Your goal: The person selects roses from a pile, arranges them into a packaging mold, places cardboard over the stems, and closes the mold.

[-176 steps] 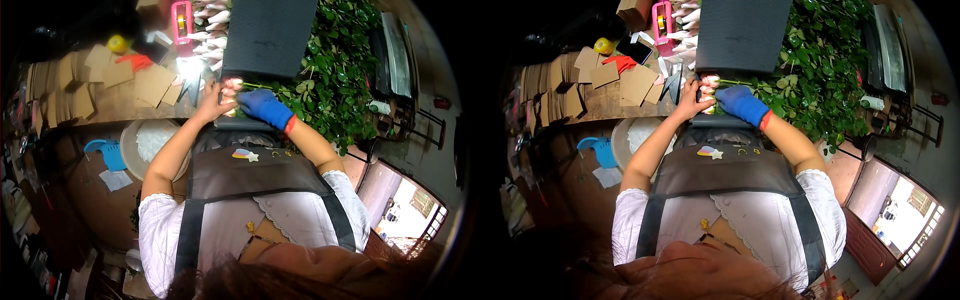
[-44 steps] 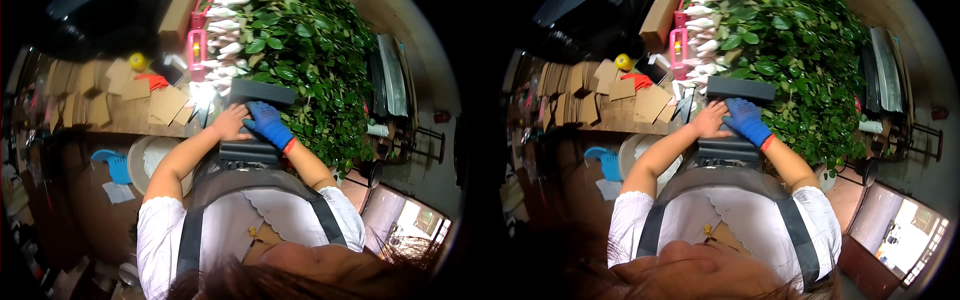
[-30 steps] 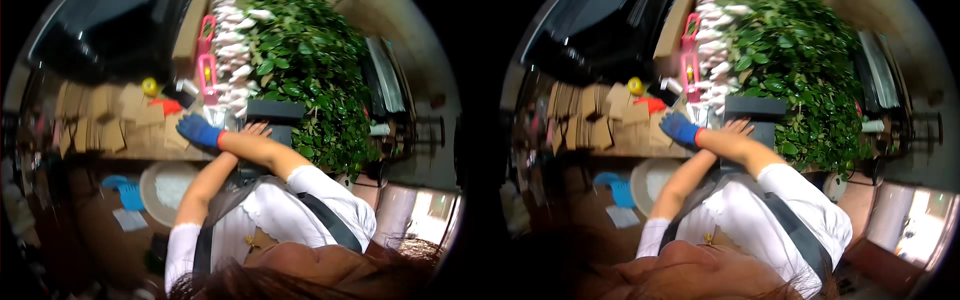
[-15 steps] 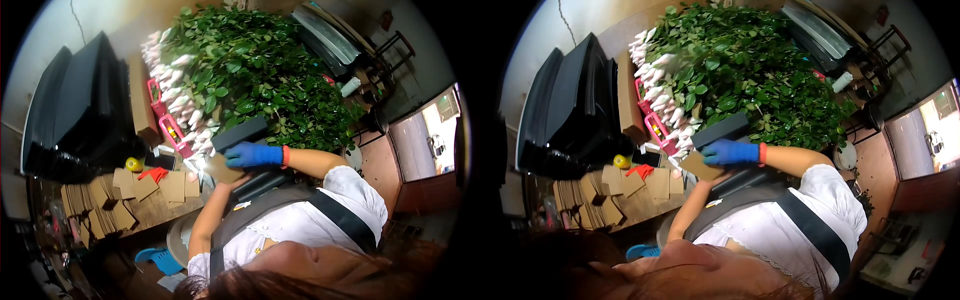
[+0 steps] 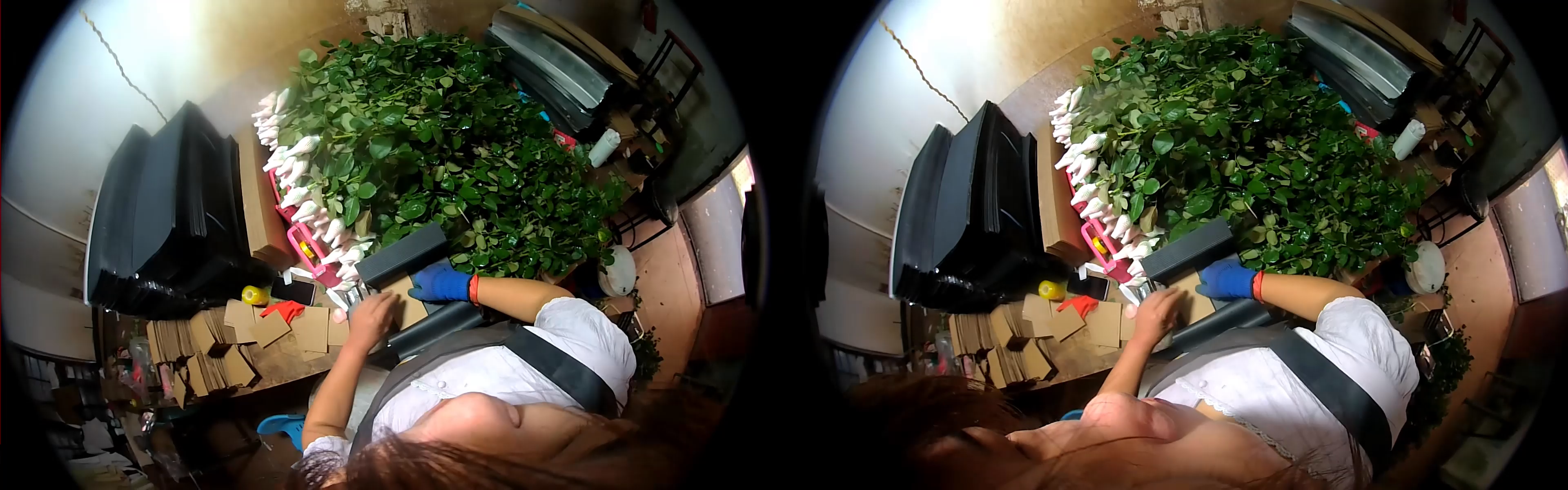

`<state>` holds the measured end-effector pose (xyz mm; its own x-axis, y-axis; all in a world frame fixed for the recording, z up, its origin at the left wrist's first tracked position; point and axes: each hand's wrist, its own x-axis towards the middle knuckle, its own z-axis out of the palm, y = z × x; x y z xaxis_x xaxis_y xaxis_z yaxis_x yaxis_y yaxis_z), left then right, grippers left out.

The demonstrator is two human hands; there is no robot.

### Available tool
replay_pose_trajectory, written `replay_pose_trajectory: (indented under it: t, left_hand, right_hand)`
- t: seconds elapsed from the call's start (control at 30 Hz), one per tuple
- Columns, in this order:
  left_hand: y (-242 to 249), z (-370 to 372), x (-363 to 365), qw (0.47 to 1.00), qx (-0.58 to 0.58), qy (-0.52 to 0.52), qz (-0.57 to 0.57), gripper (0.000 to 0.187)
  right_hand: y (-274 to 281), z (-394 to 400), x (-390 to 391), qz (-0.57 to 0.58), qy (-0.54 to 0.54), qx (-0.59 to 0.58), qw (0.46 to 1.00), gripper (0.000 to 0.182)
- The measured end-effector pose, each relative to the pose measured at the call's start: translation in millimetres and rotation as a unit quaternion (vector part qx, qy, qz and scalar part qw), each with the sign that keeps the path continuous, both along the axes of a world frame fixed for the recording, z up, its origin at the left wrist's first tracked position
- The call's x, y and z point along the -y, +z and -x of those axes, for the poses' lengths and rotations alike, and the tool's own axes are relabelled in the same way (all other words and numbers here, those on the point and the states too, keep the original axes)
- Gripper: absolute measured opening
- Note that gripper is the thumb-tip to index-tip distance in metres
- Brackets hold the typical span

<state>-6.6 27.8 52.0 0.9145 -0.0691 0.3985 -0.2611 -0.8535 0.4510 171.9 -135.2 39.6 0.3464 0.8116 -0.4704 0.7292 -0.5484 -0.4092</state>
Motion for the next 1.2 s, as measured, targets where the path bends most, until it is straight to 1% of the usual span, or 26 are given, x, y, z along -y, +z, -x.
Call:
replay_pose_trajectory:
  t: [0.03, 0.1, 0.13, 0.17, 0.2, 0.23, 0.27, 0.3, 0.33, 0.37, 0.43, 0.53, 0.57, 0.63, 0.67, 0.7, 0.77, 0.8, 0.83, 0.9, 0.93, 0.97, 1.07, 1.1, 1.13, 1.2]
  left_hand:
    - [-0.5, -9.1, 5.1, 0.999, -0.037, -0.028, 0.025, 0.025]
    - [-20.7, -10.9, 16.4, 0.997, -0.068, -0.007, 0.026, 0.013]
    - [-25.7, -13.0, 16.9, 0.997, -0.065, 0.001, 0.036, 0.01]
    - [-15.4, -12.7, 16.5, 0.989, -0.144, 0.013, -0.008, 0.011]
    - [-18.8, -15.1, 17.2, 0.994, -0.105, 0.012, 0.013, 0.011]
    - [-19.2, -13.7, 20.6, 0.997, -0.07, 0.015, 0.038, 0.011]
    - [-19.1, -12.2, 21.7, 0.995, -0.082, 0.023, 0.044, 0.011]
    - [-16.3, -12.5, 22.5, 0.995, -0.081, 0.025, 0.044, 0.011]
    - [-13.9, -12.8, 23.7, 0.995, -0.082, 0.026, 0.044, 0.011]
    - [-12.4, -12.1, 25.4, 0.995, -0.083, 0.026, 0.045, 0.012]
    - [-12.1, -10.5, 28.9, 0.994, -0.091, 0.031, 0.054, 0.014]
    - [-14.1, -7.6, 30.0, 0.994, -0.087, 0.033, 0.055, 0.018]
    - [-14.6, -6.5, 28.3, 0.994, -0.089, 0.039, 0.053, 0.019]
    - [-17.8, -5.7, 33.3, 0.993, -0.091, 0.052, 0.057, 0.019]
    - [-19.7, -4.8, 33.5, 0.993, -0.087, 0.055, 0.062, 0.018]
    - [-18.9, -5.0, 33.6, 0.992, -0.09, 0.053, 0.072, 0.018]
    - [-12.9, -5.8, 35.7, 0.995, -0.077, 0.054, 0.045, 0.019]
    - [-12.7, -5.3, 35.3, 0.992, -0.097, 0.056, 0.059, 0.019]
    - [-12.3, -7.4, 34.4, 0.995, -0.078, 0.047, 0.04, 0.019]
    - [-11.5, -8.2, 32.9, 0.998, -0.043, 0.036, 0.002, 0.018]
    - [-11.9, -7.3, 33.2, 0.997, -0.063, 0.038, 0.017, 0.018]
    - [-12.7, -7.2, 33.7, 0.997, -0.061, 0.038, 0.015, 0.019]
    - [-14.6, -4.7, 31.4, 0.997, -0.066, 0.035, 0.013, 0.02]
    - [-16.0, -4.1, 32.2, 0.997, -0.069, 0.035, 0.015, 0.02]
    - [-16.8, -3.7, 31.8, 0.997, -0.071, 0.034, 0.016, 0.02]
    - [-17.9, -3.6, 30.2, 0.996, -0.078, 0.032, 0.021, 0.02]
  right_hand:
    - [3.1, 0.2, -0.6, 0.0, 0.01, 0.002, 1.0, 0.052]
    - [28.0, -2.1, 2.9, -0.001, 0.051, -0.012, 0.999, 0.05]
    - [60.7, -5.0, -0.1, -0.007, 0.082, -0.025, 0.996, 0.047]
    - [78.9, -11.8, -4.4, -0.016, 0.112, -0.038, 0.993, 0.045]
    - [53.0, -29.8, -4.7, -0.296, 0.137, 0.012, 0.945, 0.034]
    - [77.2, -45.6, -10.2, -0.354, 0.045, -0.003, 0.934, 0.028]
    - [91.6, -70.3, -21.6, -0.511, 0.024, 0.085, 0.855, 0.032]
    - [122.2, -101.6, -30.9, -0.521, -0.031, 0.091, 0.848, 0.033]
    - [129.3, -139.2, -43.5, -0.598, -0.057, 0.238, 0.763, 0.034]
    - [123.6, -177.7, -53.5, -0.579, -0.117, 0.322, 0.74, 0.038]
    - [110.0, -223.3, -60.3, -0.425, -0.181, 0.477, 0.748, 0.041]
    - [105.5, -259.5, -64.1, -0.249, -0.12, 0.353, 0.894, 0.04]
    - [102.8, -261.9, -65.7, -0.342, -0.143, 0.359, 0.856, 0.038]
    - [135.3, -246.9, -60.4, -0.51, -0.178, 0.363, 0.759, 0.034]
    - [145.4, -243.5, -55.4, -0.388, -0.14, 0.399, 0.819, 0.027]
    - [169.3, -220.0, -48.1, -0.505, -0.131, 0.328, 0.788, 0.023]
    - [183.7, -192.4, -38.8, -0.551, -0.111, 0.122, 0.818, 0.033]
    - [147.9, -215.9, -47.8, -0.491, -0.07, 0.247, 0.833, 0.039]
    - [142.3, -214.1, -43.9, -0.423, -0.005, 0.289, 0.859, 0.048]
    - [119.2, -199.1, -36.9, -0.422, 0.003, 0.36, 0.832, 0.048]
    - [109.9, -193.2, -40.4, -0.284, 0.029, 0.34, 0.896, 0.053]
    - [100.0, -186.6, -44.6, -0.139, 0.055, 0.312, 0.938, 0.058]
    - [49.5, -179.9, -42.9, -0.19, 0.086, 0.41, 0.888, 0.044]
    - [48.4, -179.7, -43.1, -0.195, 0.091, 0.436, 0.874, 0.04]
    - [48.5, -181.6, -43.0, -0.234, 0.075, 0.395, 0.885, 0.027]
    - [48.9, -185.9, -43.8, -0.361, 0.003, 0.36, 0.86, 0.027]
